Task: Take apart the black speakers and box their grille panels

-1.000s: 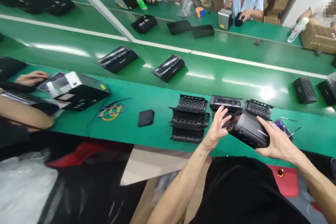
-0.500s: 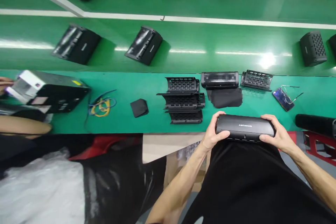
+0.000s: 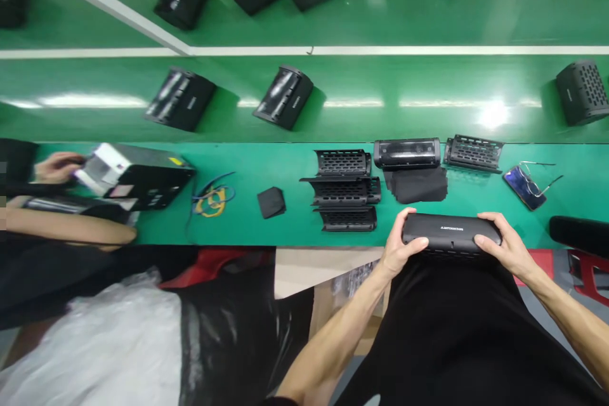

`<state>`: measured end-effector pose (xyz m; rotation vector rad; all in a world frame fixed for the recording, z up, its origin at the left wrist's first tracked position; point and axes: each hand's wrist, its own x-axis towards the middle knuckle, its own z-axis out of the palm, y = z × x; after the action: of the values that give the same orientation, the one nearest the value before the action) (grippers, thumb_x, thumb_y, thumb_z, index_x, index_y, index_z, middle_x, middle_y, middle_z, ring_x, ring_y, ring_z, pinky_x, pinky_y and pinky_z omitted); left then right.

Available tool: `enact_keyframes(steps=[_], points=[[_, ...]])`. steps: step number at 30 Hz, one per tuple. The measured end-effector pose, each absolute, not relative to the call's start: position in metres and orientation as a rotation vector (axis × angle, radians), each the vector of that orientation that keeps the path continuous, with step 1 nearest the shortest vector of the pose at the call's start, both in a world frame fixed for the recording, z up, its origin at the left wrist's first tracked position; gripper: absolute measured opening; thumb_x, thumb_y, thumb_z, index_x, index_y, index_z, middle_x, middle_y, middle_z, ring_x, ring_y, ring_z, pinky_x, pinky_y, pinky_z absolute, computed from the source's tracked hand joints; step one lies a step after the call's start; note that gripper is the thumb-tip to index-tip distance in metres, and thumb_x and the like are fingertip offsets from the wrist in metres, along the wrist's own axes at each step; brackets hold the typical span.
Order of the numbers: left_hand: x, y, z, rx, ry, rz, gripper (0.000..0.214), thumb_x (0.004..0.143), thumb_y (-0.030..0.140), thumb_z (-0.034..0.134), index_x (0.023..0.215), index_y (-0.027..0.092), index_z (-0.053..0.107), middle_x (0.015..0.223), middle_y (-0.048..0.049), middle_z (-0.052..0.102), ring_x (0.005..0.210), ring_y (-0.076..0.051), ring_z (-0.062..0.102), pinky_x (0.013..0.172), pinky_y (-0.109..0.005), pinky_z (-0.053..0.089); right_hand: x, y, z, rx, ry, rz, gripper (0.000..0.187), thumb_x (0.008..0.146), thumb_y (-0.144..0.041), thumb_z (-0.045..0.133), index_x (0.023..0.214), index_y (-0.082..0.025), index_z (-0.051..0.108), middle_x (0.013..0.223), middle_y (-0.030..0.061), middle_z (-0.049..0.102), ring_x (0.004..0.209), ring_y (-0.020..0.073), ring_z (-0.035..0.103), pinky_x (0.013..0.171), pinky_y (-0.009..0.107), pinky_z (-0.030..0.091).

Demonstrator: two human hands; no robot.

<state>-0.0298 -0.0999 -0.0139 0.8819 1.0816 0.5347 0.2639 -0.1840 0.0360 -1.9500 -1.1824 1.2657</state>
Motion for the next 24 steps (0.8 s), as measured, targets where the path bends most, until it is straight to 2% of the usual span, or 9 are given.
enact_keyframes(steps=[3,6,9,13,16,21,23,24], points=[[-0.026,-0.090,-0.015,0.800,1.076,0.506,0.090,0.069,0.062,0.092,0.144,0.028,0.055,0.126,-0.0063,0.066,0.116,-0.031,0.063,0.107,-0.043,0.048,0.273,-0.178,0.029,-1.948,-1.133,1.423,0.072,0.088,-0.076,0.071,0.140,-0.027,0.059,0.142,0.0126,0.062,0.130,0.0367,0.062,0.114,0.053,0.050],[-0.031,-0.075,-0.013,0.766,0.967,0.461,0.105,0.066,0.061,0.096,0.155,0.029,0.051,0.142,-0.0101,0.063,0.130,-0.035,0.061,0.115,-0.045,0.044,0.280,-0.176,0.027,-1.841,-1.174,1.533,0.093,0.079,-0.076,0.081,0.155,-0.030,0.050,0.156,0.0139,0.054,0.144,0.0391,0.055,0.123,0.056,0.044],[-0.037,-0.065,-0.014,0.781,0.923,0.467,0.116,0.062,0.060,0.099,0.161,0.027,0.048,0.145,-0.0117,0.064,0.133,-0.038,0.061,0.118,-0.046,0.043,0.279,-0.172,0.033,-1.824,-1.206,1.517,0.087,0.082,-0.074,0.080,0.152,-0.029,0.055,0.151,0.0132,0.056,0.140,0.0372,0.058,0.123,0.054,0.045],[-0.034,-0.057,-0.020,0.797,0.976,0.532,0.108,0.065,0.064,0.095,0.156,0.023,0.053,0.137,-0.0113,0.069,0.131,-0.040,0.063,0.118,-0.049,0.045,0.281,-0.153,0.047,-1.832,-1.229,1.562,0.081,0.084,-0.071,0.079,0.150,-0.030,0.056,0.146,0.0115,0.059,0.132,0.0345,0.063,0.115,0.049,0.053],[-0.030,-0.045,-0.023,0.845,0.960,0.512,0.106,0.069,0.067,0.092,0.157,0.023,0.052,0.141,-0.0120,0.069,0.135,-0.042,0.062,0.120,-0.051,0.044,0.288,-0.138,0.055,-1.838,-1.255,1.622,0.088,0.080,-0.068,0.084,0.154,-0.032,0.053,0.153,0.0108,0.057,0.136,0.0358,0.061,0.119,0.051,0.051],[-0.029,-0.018,-0.019,0.886,0.958,0.477,0.108,0.069,0.073,0.091,0.158,0.023,0.055,0.160,-0.0155,0.058,0.151,-0.045,0.049,0.125,-0.051,0.040,0.289,-0.131,0.058,-1.797,-1.107,1.608,0.097,0.076,-0.071,0.088,0.155,-0.027,0.052,0.158,0.0132,0.056,0.144,0.0376,0.057,0.121,0.051,0.049],[-0.027,-0.007,-0.017,0.853,0.969,0.534,0.110,0.067,0.073,0.092,0.159,0.025,0.055,0.164,-0.0154,0.055,0.154,-0.044,0.046,0.123,-0.048,0.043,0.285,-0.129,0.055,-1.753,-1.000,1.609,0.095,0.076,-0.073,0.088,0.152,-0.027,0.056,0.153,0.0127,0.060,0.141,0.0372,0.060,0.119,0.050,0.050],[-0.025,-0.001,-0.015,0.811,0.971,0.585,0.111,0.068,0.074,0.091,0.160,0.027,0.054,0.163,-0.0155,0.056,0.151,-0.043,0.051,0.117,-0.047,0.049,0.284,-0.126,0.052,-1.718,-0.920,1.613,0.094,0.075,-0.075,0.087,0.150,-0.026,0.058,0.151,0.0127,0.063,0.140,0.0373,0.061,0.119,0.051,0.050]])
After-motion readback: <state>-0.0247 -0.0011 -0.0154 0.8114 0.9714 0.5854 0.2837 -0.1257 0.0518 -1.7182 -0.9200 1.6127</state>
